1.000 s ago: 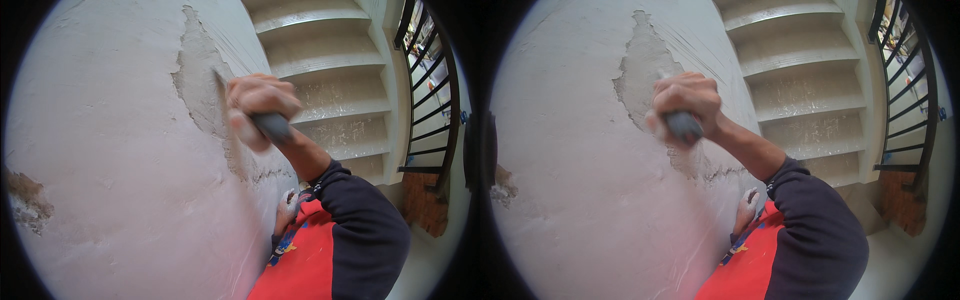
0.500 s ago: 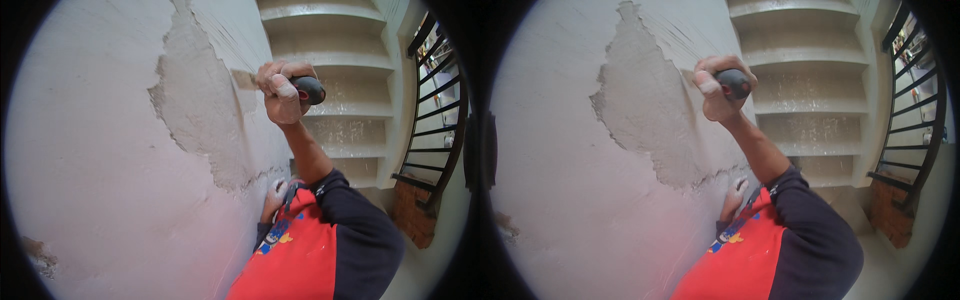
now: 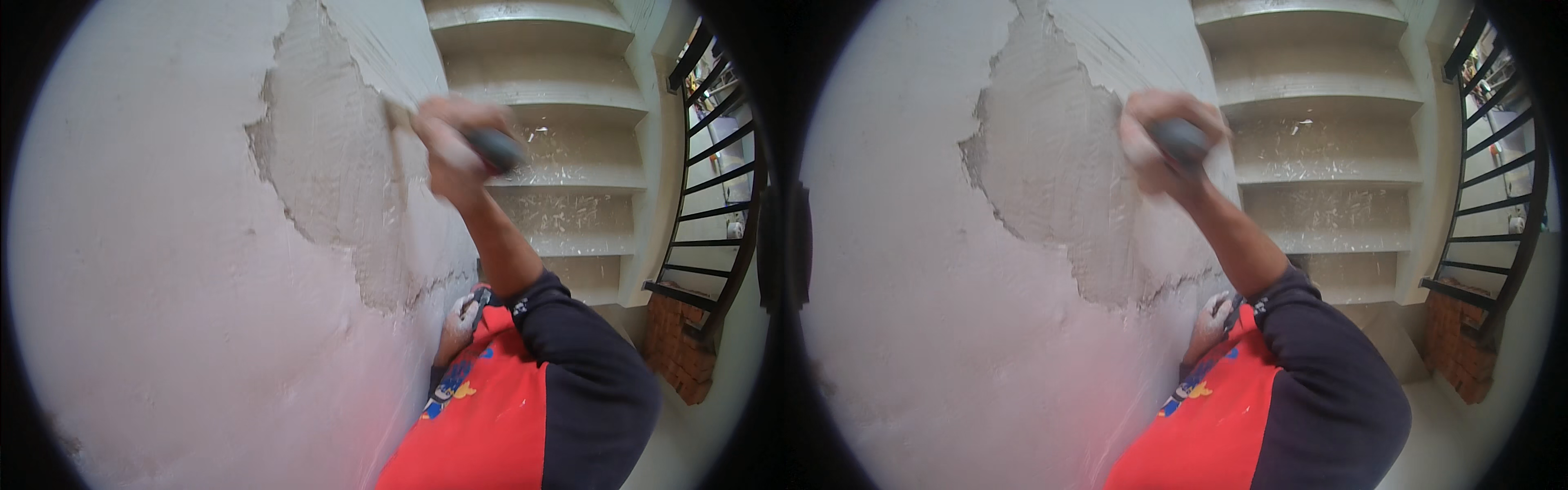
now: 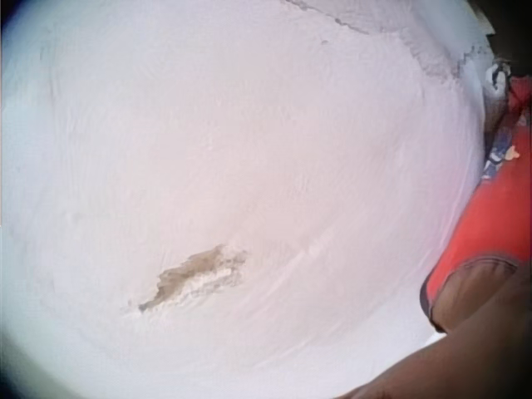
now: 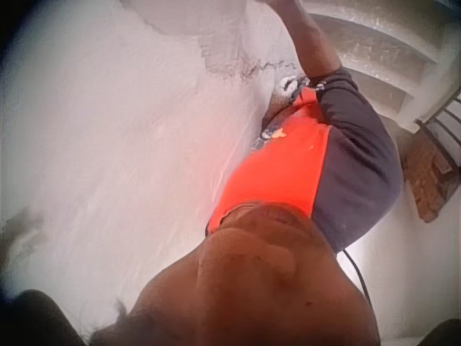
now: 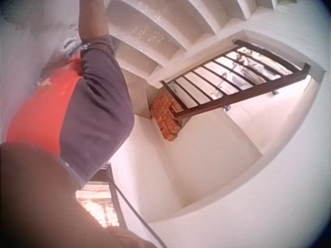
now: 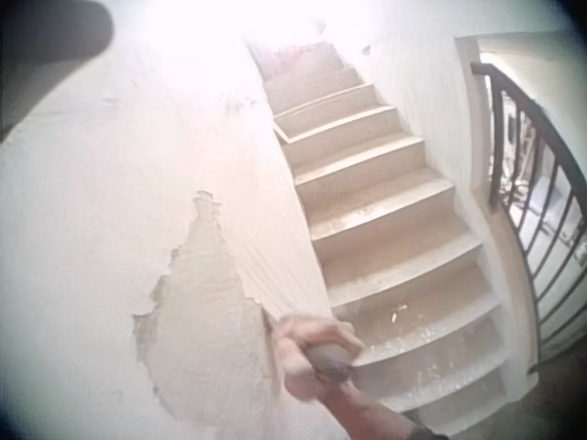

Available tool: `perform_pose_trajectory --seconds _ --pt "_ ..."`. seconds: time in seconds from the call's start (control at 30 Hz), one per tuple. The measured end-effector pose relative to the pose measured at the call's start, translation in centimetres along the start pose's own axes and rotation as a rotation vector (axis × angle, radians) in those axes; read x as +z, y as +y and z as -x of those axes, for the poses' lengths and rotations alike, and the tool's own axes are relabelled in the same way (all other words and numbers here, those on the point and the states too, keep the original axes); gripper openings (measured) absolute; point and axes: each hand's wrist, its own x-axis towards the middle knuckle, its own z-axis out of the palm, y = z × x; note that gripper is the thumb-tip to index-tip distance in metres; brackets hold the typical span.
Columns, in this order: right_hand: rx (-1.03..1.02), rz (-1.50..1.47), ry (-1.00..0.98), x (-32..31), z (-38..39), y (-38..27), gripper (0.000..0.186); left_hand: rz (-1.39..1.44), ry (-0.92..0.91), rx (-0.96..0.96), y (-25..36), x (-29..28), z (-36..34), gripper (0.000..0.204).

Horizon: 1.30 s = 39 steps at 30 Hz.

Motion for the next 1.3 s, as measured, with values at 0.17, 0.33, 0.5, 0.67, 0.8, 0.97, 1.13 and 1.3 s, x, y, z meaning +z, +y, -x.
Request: perform_pose_trajectory --seconds 0.17,0.33,0.5,0.67,0.8,0.97,1.13,1.3 --pt "0.259 0.083 0.196 -0.6 0.7 0.9 0.007 -0.068 0.005 0.035 0.2 -0.8 1.7 0.04" --pt "0.059 0.567 0.005 -0.9 0.9 2.2 0.011 -0.008 -0.007 -0.068 1.9 -0.7 1.0 0.04" --pt "0.28 0.148 0.231 -1.6 -0.7 3.3 0.012 -0.079 -0.005 0.034 0.0 -1.0 0.8 0.04" --pt "0.096 0.638 0.057 -2.6 2.0 4.5 0.014 -0.117 -0.022 0.053 -0.1 -0.9 0.6 0.042" --pt "0.248 0.406 0.208 -3.8 1.5 5.8 0.014 -0.209 -0.045 -0.001 1.6 -1.3 1.0 0.045" --pt "0.318 0.166 0.349 -2.1 -0.3 2.6 0.014 -0.063 0.014 0.027 1.1 -0.8 1.3 0.045" --pt "0.23 0.824 0.07 -6.2 4.8 6.6 0.015 -0.158 0.034 -0.089 2.5 -0.5 1.3 0.043" --pt "0.37 0.18 0.369 -2.6 -0.4 3.2 0.015 -0.042 0.053 0.036 0.5 -0.8 0.8 0.039"
